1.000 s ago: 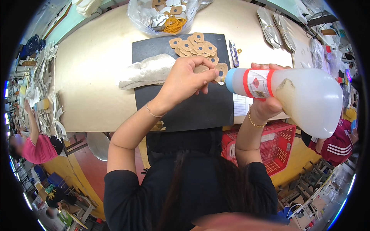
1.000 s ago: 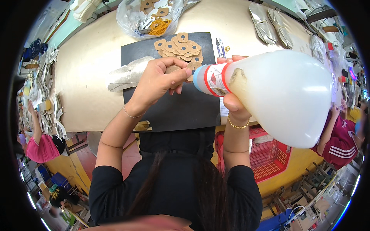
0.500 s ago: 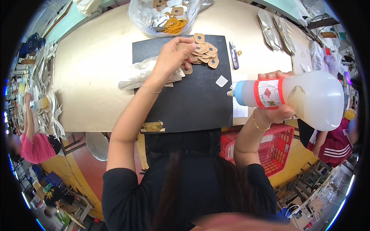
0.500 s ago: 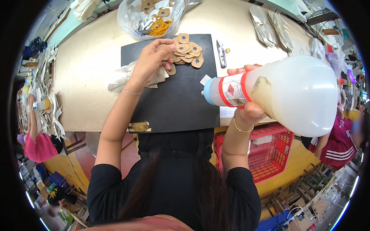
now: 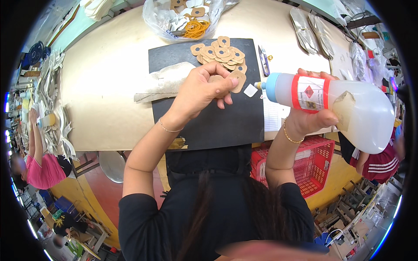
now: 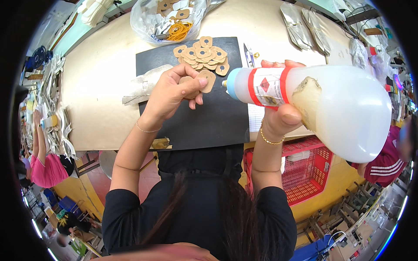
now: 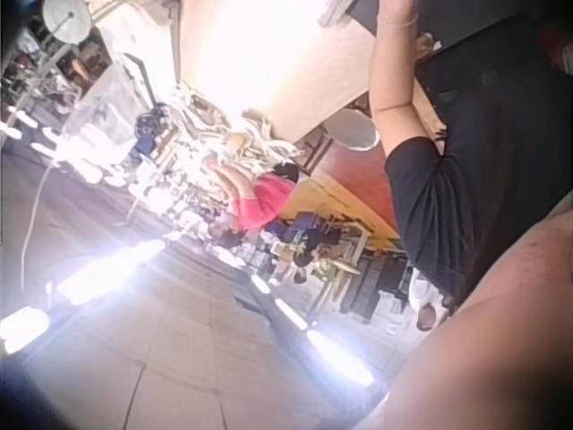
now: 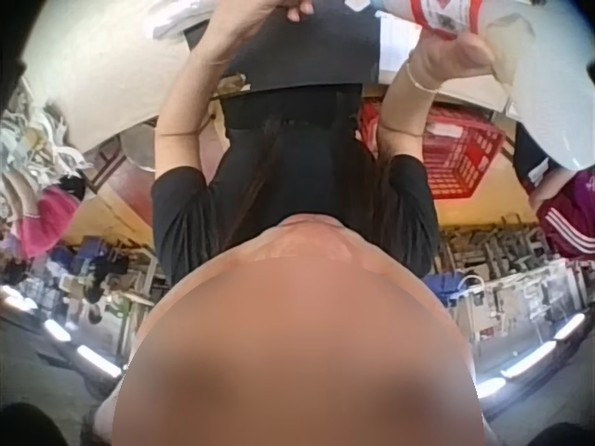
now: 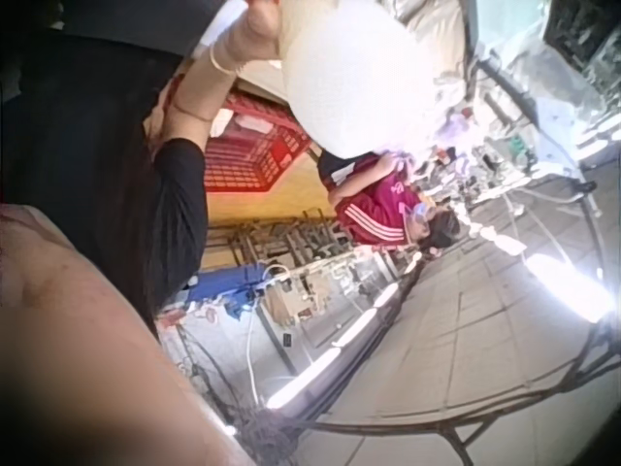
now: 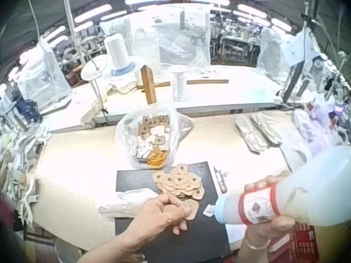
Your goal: The person applies glue from a squeeze bottle onto small beige fabric pieces with central holes, then places them on a black mat. The person also handles a larger white fabric piece with a central hole, folding and unfolding it on the mat.
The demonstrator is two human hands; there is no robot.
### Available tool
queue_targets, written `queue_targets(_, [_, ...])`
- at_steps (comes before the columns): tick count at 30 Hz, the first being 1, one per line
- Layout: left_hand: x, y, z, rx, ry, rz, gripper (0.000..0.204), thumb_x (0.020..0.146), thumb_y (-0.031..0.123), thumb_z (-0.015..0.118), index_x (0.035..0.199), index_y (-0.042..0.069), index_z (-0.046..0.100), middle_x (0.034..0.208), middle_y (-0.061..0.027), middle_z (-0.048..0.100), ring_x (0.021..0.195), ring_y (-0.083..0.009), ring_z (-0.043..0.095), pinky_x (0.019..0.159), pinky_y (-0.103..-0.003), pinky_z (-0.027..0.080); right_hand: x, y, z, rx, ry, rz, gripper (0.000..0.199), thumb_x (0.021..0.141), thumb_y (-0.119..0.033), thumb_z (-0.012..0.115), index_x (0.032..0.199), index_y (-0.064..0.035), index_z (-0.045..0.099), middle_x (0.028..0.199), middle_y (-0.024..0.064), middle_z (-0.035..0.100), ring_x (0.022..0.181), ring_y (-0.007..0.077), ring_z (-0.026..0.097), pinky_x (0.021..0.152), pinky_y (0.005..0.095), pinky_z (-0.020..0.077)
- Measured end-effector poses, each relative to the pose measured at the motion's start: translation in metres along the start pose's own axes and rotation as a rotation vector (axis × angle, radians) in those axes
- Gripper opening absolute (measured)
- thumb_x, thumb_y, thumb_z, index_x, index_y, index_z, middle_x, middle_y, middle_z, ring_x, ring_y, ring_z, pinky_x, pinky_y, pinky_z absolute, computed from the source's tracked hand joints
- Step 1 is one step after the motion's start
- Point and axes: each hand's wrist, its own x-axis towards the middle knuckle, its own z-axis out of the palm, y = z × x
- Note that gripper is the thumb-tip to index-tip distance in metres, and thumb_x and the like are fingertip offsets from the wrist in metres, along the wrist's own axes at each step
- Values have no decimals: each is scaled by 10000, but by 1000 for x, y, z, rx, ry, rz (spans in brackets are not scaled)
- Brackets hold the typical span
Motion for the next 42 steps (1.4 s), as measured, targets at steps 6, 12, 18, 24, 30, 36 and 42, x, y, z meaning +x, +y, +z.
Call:
queue_targets(6, [-5,0,12,70,27,-7,227,820,120,659,957,-32,561,713,-56,603,509,-98,575,421,-199,412,-4,2,8,-186,-66,-68,924,638,-752,596,1077,53,477,886,169,622,813,312,664,792,468,557])
queue_targets(12, [-11,3,17,165,22,-20,259,824,159,661,971,-37,578,671,-33,600,503,-84,570,422,-189,387,-8,1,11,-179,-160,-41,919,619,-719,632,1084,56,466,892,169,618,833,310,657,791,474,558])
queue_targets(18, [-10,1,18,183,19,-39,234,833,181,660,940,-15,589,647,-20,591,509,-73,561,428,-185,380,-8,2,9,-147,-112,-68,904,614,-699,655,1072,59,476,901,160,612,829,288,653,795,457,563])
queue_targets(24, [-3,-1,13,237,81,2,212,842,201,664,880,1,604,631,-1,568,503,-45,511,432,-178,361,-14,4,-3,153,-253,-17,889,584,-598,753,1125,44,463,986,138,580,910,262,625,839,431,537])
queue_targets(30, [-4,1,14,263,103,24,228,841,215,671,884,0,610,632,3,565,504,-43,513,434,-177,360,-21,5,-7,156,-340,60,816,584,-492,828,1109,23,475,1011,129,579,933,256,622,861,423,530])
queue_targets(36, [-2,-2,9,221,100,34,240,841,226,672,884,-1,605,649,-39,602,502,-47,523,415,-173,360,-24,5,-14,281,-359,126,780,635,-480,809,1117,21,455,1053,150,582,921,266,634,861,422,536])
queue_targets(42, [37,5,-21,496,321,106,296,843,227,662,983,-12,556,742,-82,640,518,-61,536,409,-180,386,-18,12,-28,406,-411,93,799,646,-501,795,1161,-22,417,1144,132,554,1005,229,601,910,409,494])
